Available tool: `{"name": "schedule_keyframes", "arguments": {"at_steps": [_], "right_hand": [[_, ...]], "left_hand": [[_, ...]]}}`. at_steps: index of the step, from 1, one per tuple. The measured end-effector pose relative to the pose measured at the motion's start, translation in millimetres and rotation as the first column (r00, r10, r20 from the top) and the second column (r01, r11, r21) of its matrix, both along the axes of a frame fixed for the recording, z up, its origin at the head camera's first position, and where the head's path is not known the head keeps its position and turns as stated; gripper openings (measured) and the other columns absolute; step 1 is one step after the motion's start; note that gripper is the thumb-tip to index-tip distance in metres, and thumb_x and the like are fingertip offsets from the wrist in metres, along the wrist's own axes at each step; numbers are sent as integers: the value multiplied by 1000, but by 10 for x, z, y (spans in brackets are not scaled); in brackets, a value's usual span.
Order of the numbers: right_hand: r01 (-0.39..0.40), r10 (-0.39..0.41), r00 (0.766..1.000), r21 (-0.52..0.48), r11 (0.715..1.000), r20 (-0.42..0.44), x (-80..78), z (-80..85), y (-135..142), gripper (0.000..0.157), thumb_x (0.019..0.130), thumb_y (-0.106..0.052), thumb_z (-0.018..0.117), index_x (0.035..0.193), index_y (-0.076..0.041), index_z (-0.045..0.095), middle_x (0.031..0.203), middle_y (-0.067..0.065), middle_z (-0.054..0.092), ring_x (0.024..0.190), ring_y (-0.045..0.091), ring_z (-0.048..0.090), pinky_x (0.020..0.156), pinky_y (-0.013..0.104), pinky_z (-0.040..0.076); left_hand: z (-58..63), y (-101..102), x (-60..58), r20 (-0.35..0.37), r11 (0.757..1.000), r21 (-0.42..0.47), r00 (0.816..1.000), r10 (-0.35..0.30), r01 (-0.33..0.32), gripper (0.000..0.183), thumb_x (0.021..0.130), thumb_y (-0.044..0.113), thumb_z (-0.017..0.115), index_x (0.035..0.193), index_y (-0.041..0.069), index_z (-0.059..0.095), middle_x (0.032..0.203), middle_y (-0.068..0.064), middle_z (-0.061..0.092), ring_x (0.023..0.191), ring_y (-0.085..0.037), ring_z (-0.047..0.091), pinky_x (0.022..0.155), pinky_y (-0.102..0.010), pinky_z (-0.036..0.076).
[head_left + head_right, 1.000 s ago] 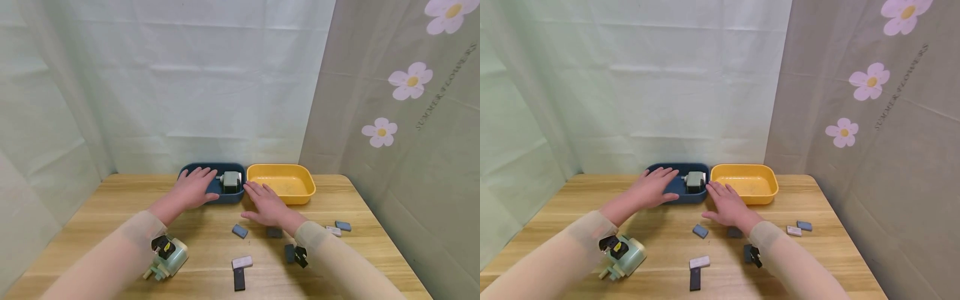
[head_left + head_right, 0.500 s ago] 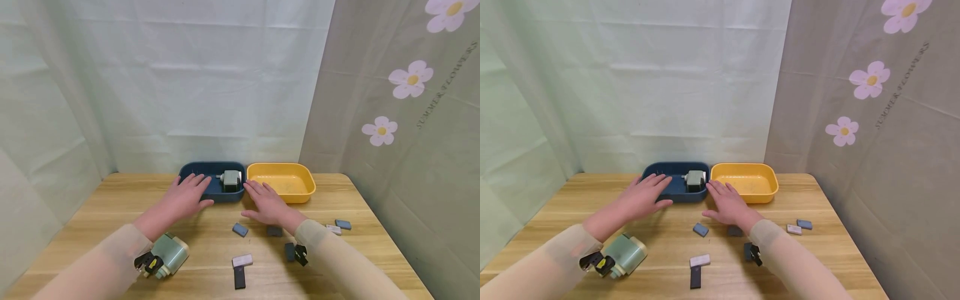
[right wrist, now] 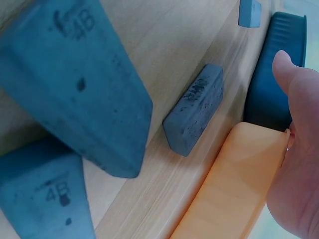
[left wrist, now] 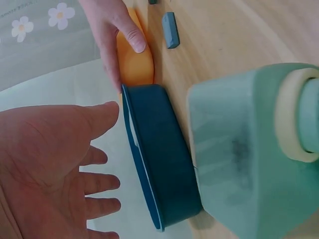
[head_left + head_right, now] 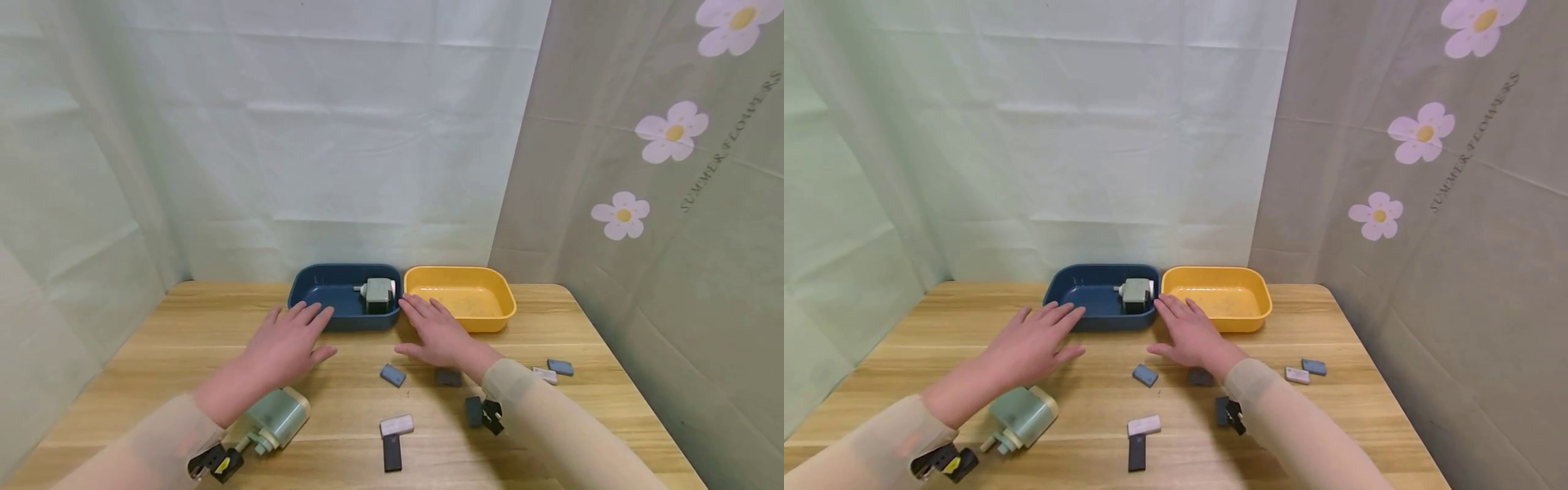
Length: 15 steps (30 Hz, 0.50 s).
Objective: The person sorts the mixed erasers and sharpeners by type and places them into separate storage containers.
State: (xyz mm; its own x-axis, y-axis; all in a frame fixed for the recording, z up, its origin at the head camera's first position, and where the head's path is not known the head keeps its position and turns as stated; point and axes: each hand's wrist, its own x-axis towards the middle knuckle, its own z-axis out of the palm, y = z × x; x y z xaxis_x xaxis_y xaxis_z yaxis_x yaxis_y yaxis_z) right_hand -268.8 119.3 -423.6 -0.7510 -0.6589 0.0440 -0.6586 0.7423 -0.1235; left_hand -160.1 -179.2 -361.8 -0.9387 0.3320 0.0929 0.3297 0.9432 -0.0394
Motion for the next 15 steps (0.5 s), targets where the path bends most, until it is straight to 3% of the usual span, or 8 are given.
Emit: {"name": "schedule_keyframes", "arguments": {"at_steps": [15], "right_hand": [[1, -1, 1000, 8, 1000, -15, -16, -22, -1, 97, 106, -63, 67, 176, -8, 28, 182, 10, 24, 168, 28, 23, 135, 53, 16]], "left_hand": [[-138, -135, 305, -42, 999, 43, 999, -12, 13, 74, 107, 53, 70, 162, 5, 55, 163, -24, 54, 150, -49, 49, 117, -81, 32]]}}
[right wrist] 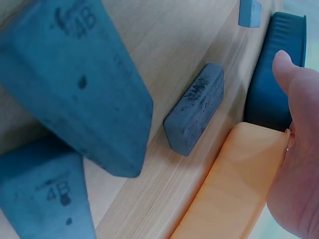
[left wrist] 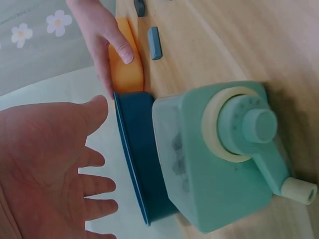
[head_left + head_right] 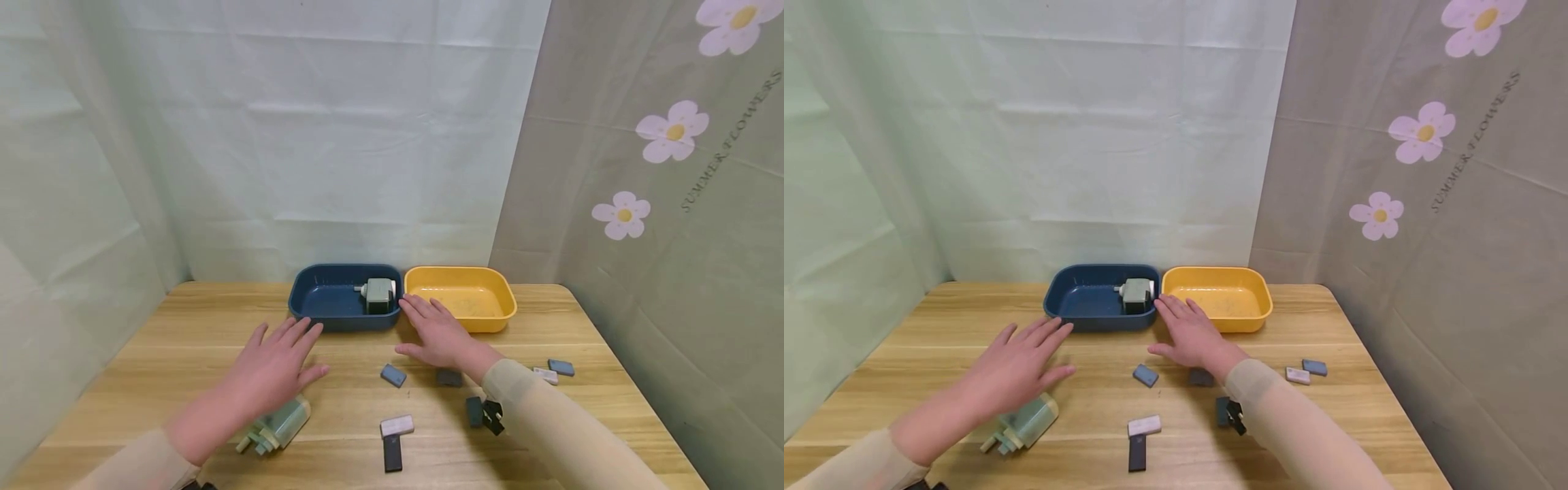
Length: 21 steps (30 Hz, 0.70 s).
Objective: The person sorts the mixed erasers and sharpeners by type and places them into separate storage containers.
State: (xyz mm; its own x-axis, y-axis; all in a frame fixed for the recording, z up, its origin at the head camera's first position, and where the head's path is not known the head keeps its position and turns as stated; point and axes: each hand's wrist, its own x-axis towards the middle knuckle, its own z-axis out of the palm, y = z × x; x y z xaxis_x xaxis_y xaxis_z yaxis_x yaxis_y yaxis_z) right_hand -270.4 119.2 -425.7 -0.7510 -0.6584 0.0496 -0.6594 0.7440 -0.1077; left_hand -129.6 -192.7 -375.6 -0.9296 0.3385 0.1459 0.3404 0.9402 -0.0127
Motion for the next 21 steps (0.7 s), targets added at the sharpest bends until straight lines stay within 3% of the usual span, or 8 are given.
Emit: {"name": "schedule_keyframes", "arguments": {"at_steps": [9, 21], "right_hand": [[1, -1, 1000, -4, 1000, 4, 3, -10, 8, 98, 106, -62, 68, 176, -8, 27, 182, 10, 24, 168, 29, 23, 135, 54, 17], [-9, 9, 1000, -9, 1000, -11, 9, 2, 2, 97, 105, -62, 69, 175, -8, 29, 182, 11, 26, 167, 29, 24, 135, 55, 18]], "left_hand": [[-86, -21, 159, -41, 1000, -8, 999, 2, -2, 78, 102, 57, 75, 159, 8, 58, 160, -24, 56, 147, -49, 52, 116, -80, 35], [-238, -97, 353, -1, 999, -36, 999, 36, -36, 80, 101, 64, 73, 159, 11, 60, 161, -24, 55, 148, -49, 52, 114, -81, 35]]}}
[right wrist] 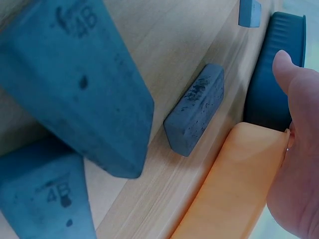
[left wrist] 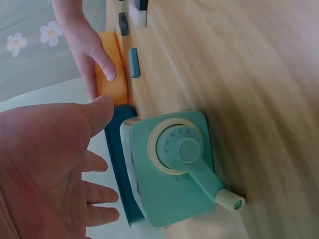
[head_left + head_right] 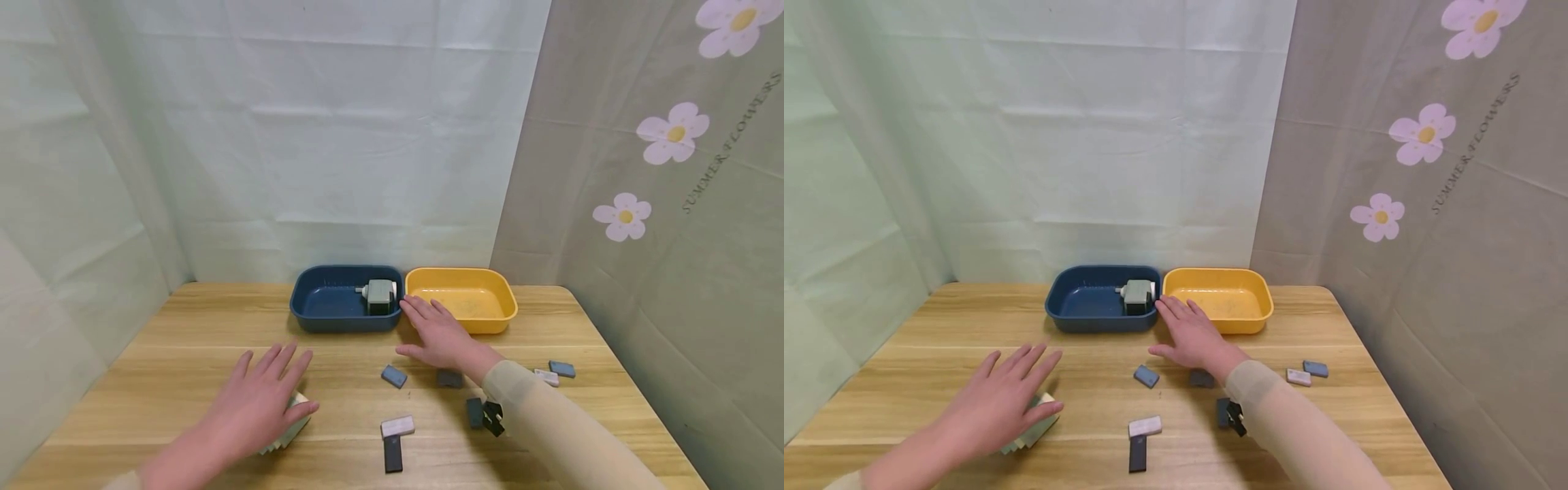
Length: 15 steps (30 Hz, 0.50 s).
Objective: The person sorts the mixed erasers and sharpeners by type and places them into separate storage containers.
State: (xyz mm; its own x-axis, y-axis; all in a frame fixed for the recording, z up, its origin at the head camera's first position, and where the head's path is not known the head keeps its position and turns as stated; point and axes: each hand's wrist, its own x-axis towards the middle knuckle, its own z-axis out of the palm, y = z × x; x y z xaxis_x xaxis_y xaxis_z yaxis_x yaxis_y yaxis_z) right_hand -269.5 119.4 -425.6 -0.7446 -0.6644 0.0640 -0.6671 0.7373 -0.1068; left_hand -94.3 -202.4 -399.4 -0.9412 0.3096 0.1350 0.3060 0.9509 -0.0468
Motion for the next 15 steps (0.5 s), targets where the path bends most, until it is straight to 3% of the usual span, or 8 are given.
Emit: {"name": "schedule_keyframes", "arguments": {"at_steps": [10, 15], "right_hand": [[-3, 3, 1000, 2, 1000, -1, 5, 5, 0, 97, 105, -62, 69, 175, -8, 28, 182, 12, 26, 167, 30, 25, 135, 55, 18], [7, -7, 1000, 3, 1000, -4, 1, -10, -4, 97, 105, -62, 68, 175, -9, 29, 182, 11, 26, 167, 30, 25, 135, 55, 18]], "left_hand": [[-83, -70, 115, -7, 1000, 2, 1000, 7, -6, 81, 98, 67, 75, 156, 12, 62, 155, -24, 59, 142, -49, 56, 112, -80, 38], [-93, -85, 138, 26, 1000, 11, 999, 27, -27, 83, 97, 68, 75, 156, 12, 62, 154, -27, 58, 139, -52, 57, 111, -81, 38]]}}
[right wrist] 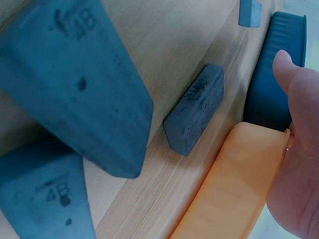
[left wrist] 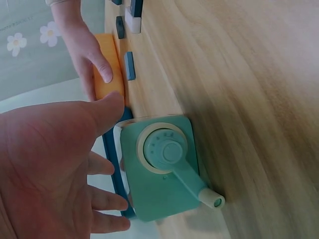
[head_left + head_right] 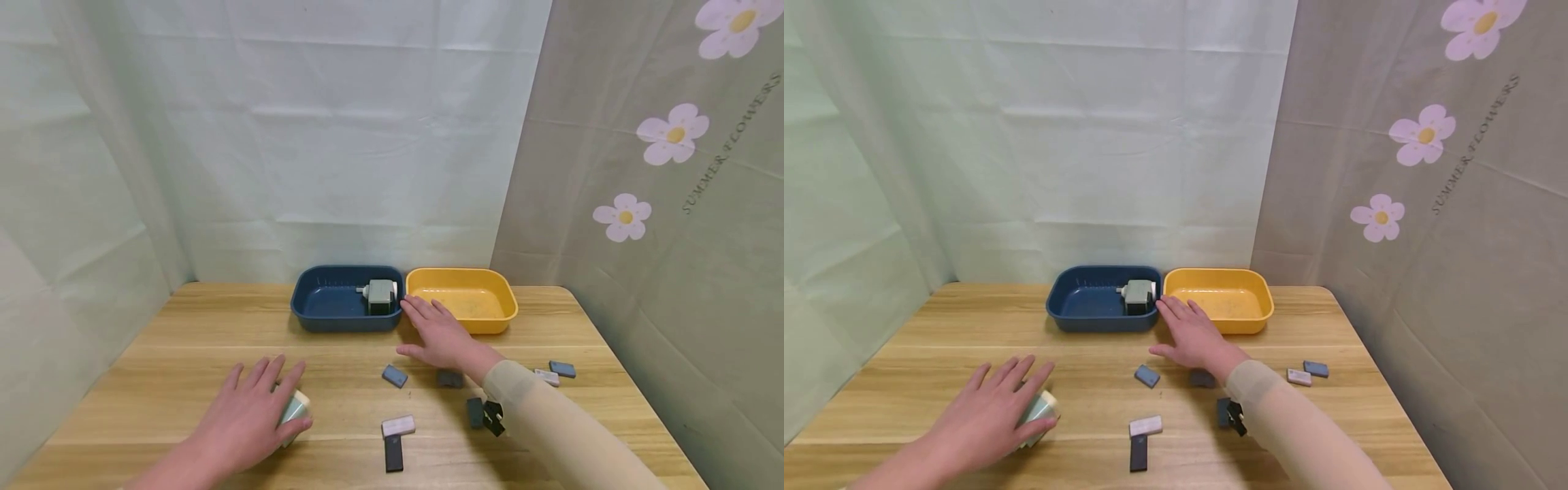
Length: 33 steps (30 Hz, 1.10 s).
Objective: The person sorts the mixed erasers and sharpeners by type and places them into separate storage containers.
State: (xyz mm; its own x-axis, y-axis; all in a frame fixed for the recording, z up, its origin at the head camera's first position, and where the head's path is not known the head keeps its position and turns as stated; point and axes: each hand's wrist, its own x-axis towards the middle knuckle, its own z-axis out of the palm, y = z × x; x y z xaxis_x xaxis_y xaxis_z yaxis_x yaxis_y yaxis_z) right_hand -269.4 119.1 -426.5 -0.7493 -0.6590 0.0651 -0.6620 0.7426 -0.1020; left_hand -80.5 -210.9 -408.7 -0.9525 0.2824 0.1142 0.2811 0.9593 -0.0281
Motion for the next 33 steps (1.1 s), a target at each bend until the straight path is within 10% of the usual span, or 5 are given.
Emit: {"name": "schedule_keyframes", "arguments": {"at_steps": [33], "right_hand": [[13, -13, 1000, 36, 999, 3, -45, -42, 7, 99, 105, -68, 63, 177, -12, 25, 183, 8, 22, 168, 26, 22, 136, 50, 14]], "left_hand": [[-89, -36, -26, 4, 1000, -6, 1000, 25, -25, 85, 98, 65, 76, 159, 9, 58, 137, -21, 70, 124, -45, 69, 108, -82, 40]]}}
